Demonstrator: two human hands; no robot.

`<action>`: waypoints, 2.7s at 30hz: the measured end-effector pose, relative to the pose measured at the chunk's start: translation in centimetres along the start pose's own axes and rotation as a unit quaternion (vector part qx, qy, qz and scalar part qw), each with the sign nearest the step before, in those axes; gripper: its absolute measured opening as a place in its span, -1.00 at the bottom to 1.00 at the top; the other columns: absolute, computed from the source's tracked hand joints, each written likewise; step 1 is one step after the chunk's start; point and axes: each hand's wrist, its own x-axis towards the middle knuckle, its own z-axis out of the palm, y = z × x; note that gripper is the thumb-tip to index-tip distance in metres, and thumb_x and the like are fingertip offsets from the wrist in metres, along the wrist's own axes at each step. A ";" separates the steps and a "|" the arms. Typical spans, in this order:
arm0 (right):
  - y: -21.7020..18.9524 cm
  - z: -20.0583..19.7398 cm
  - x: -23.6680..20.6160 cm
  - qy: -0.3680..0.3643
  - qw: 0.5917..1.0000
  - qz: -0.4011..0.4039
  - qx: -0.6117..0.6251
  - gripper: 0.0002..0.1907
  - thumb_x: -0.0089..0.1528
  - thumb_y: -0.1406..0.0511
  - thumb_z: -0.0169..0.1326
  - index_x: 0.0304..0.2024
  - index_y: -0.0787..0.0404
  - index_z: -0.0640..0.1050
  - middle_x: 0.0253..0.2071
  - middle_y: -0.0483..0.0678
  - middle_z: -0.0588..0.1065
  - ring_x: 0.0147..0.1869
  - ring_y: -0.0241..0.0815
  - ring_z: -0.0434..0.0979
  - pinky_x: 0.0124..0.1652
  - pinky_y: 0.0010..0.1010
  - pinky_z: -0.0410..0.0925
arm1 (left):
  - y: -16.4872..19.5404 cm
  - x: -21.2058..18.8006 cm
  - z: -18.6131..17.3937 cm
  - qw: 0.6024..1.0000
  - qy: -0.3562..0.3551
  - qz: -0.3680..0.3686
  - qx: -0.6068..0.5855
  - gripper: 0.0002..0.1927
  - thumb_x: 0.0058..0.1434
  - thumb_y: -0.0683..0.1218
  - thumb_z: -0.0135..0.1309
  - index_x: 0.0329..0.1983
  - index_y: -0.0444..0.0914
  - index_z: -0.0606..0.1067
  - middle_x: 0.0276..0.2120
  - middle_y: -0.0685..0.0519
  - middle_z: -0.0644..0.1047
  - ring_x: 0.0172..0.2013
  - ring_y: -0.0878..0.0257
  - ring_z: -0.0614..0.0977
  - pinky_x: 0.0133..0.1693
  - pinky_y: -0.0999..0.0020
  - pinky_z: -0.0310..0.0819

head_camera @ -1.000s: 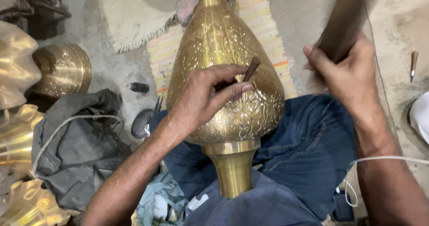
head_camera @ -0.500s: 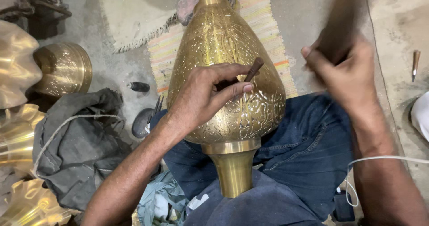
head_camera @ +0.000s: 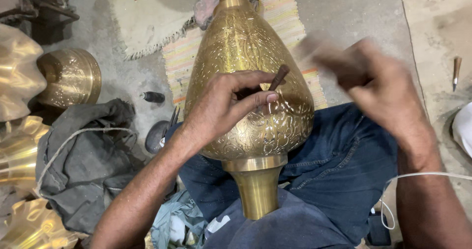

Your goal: The person sits cross-legged on the floor with a large engraved brass vessel on their lap. They hold a metal punch against the vessel's surface with one hand and repeatedly strike the punch with a wooden mallet held in the other hand, chasing the decorative pattern into the brass.

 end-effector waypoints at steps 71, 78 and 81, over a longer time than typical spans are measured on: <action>-1.2 1.2 0.6 -0.025 0.999 -0.021 -0.012 -0.82 0.30 0.34 0.20 -0.12 0.21 0.46 -0.34 0.03 0.56 -0.30 -0.16 0.60 -0.27 -0.24 0.54 | -0.4 0.2 -0.4 0.999 -0.031 -0.038 0.011 -0.60 0.25 0.05 0.20 0.10 -0.21 0.60 -0.14 -0.03 0.71 -0.30 0.27 0.78 -0.25 0.28 0.75; -1.2 0.1 0.8 -0.003 0.997 -0.049 -0.051 -0.87 0.32 0.39 0.16 -0.11 0.22 0.48 -0.26 0.03 0.56 -0.22 -0.19 0.60 -0.23 -0.26 0.56 | -0.5 0.3 -0.4 0.998 -0.032 -0.047 0.025 -0.62 0.25 0.04 0.22 0.06 -0.22 0.61 -0.18 -0.04 0.72 -0.29 0.27 0.77 -0.23 0.27 0.74; -1.5 0.3 1.1 -0.023 0.987 0.094 0.130 -0.90 0.38 0.37 0.16 -0.12 0.28 0.51 -0.35 0.14 0.57 -0.40 0.01 0.55 -0.43 -0.11 0.46 | -0.4 0.3 -0.4 0.992 -0.051 -0.113 0.015 -0.59 0.21 0.05 0.19 0.10 -0.16 0.59 -0.23 0.00 0.73 -0.36 0.28 0.77 -0.29 0.27 0.75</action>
